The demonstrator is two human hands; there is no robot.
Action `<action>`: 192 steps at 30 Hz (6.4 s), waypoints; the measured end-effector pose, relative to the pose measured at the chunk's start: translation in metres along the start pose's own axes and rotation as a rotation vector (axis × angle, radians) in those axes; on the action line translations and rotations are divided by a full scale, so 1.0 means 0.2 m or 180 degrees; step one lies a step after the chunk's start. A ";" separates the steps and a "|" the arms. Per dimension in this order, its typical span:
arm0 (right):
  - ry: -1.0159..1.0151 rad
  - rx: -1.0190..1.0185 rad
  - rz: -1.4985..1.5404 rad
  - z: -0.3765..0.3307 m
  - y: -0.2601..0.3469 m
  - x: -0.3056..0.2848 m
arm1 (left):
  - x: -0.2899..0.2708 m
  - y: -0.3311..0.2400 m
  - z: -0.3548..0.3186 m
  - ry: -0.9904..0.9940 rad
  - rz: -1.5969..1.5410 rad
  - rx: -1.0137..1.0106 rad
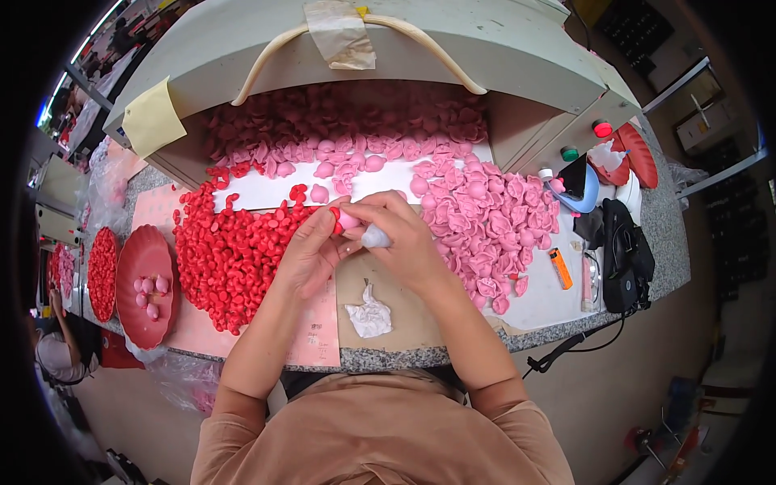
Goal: Applying glue to small pink plastic parts and joining them together at a factory workbench.
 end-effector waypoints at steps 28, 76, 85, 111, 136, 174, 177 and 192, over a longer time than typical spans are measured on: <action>0.0135 -0.0063 0.0027 -0.02 0.03 -0.01 | 0.04 -0.12 -0.09 0.0216 0.2266 0.1369; -0.0730 0.0972 0.2626 -0.09 -0.03 0.07 | 0.07 0.04 -0.06 0.0006 0.0987 0.1077; -0.0239 0.0241 0.1343 -0.04 0.01 0.01 | 0.09 -0.01 -0.09 0.0006 0.1335 0.1321; -0.0384 0.0228 0.1196 -0.05 0.05 0.04 | 0.06 0.07 -0.11 -0.0224 0.1122 0.1457; -0.0009 0.0189 0.0668 -0.01 0.03 -0.02 | 0.05 -0.06 -0.07 -0.0210 0.2116 0.1625; -0.0138 0.0474 0.1442 -0.03 -0.01 0.00 | 0.03 0.00 -0.07 -0.0129 0.1819 0.1453; -0.0144 0.0646 0.1500 -0.03 -0.03 0.00 | 0.03 0.03 -0.06 -0.0227 0.1507 0.1274; -0.0055 0.2184 0.2865 -0.01 -0.05 -0.04 | 0.03 -0.10 -0.04 -0.0258 0.1248 0.0302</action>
Point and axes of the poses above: each hand's wrist, its own z-axis towards the middle knuckle, its own x-axis out of the palm, y = z × x, the point moved 2 cm from there along z, towards the middle knuckle, and after that the axes turned 13 degrees about z, right-handed, at the moved point
